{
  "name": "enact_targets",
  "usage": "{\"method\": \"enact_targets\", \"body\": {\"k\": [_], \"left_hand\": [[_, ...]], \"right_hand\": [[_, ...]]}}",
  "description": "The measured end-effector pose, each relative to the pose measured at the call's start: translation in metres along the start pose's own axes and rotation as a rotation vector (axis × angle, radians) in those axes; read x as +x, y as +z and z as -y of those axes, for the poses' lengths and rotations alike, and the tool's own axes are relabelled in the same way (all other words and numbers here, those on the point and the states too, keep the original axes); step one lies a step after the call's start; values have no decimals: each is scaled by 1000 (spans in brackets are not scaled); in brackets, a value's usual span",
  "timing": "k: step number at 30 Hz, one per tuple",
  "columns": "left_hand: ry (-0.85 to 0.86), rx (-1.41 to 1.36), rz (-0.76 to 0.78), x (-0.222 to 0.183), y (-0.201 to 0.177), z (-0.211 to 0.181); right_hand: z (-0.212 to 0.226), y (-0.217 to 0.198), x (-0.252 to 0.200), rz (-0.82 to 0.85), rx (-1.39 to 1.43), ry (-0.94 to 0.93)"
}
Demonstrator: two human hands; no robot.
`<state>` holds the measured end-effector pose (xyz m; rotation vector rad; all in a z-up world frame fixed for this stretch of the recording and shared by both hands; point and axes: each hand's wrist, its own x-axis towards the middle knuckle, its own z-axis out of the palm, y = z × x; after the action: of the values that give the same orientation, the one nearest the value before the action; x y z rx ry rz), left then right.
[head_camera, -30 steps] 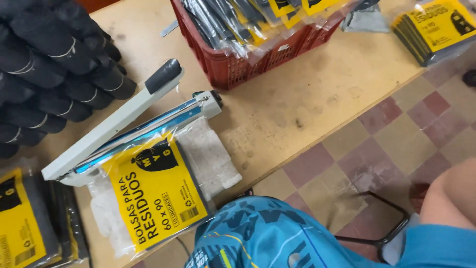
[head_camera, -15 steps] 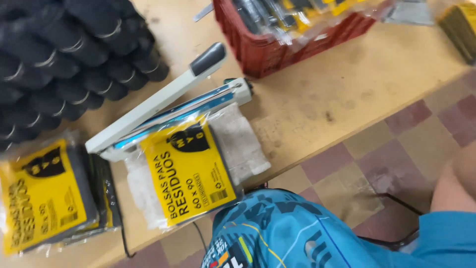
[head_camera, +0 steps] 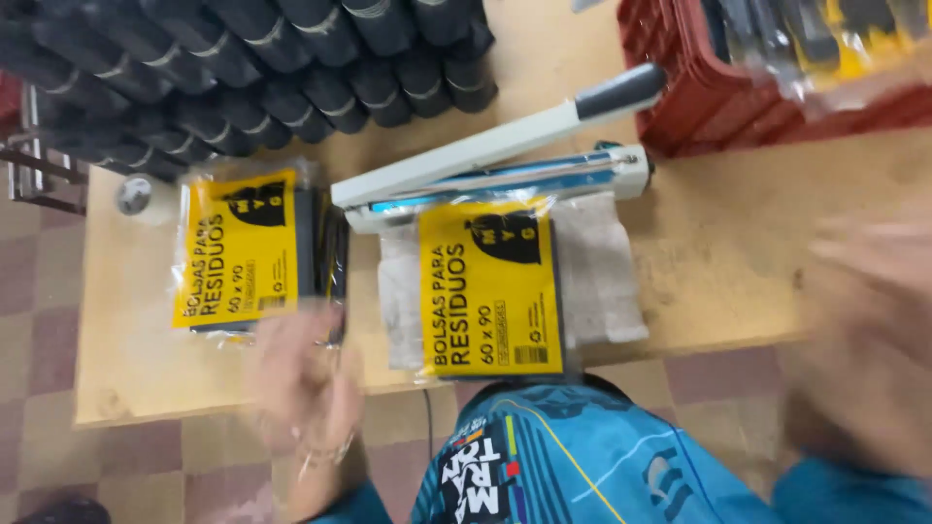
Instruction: Sealing packs of yellow plastic bags using a manual heat sealer and placing them into a larger black bag.
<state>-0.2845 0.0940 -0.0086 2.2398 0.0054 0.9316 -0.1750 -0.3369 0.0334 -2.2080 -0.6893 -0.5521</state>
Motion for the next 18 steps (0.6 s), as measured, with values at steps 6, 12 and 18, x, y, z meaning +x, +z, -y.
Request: {"method": "enact_targets", "body": {"k": [6, 12, 18], "left_hand": [[-489, 249, 303, -29, 127, 180], [-544, 371, 490, -35, 202, 254], [-767, 306, 441, -34, 226, 280]], "right_hand": [[-136, 276, -21, 260, 62, 485], [-157, 342, -8, 532, -242, 780], [-170, 360, 0, 382, -225, 827]]}}
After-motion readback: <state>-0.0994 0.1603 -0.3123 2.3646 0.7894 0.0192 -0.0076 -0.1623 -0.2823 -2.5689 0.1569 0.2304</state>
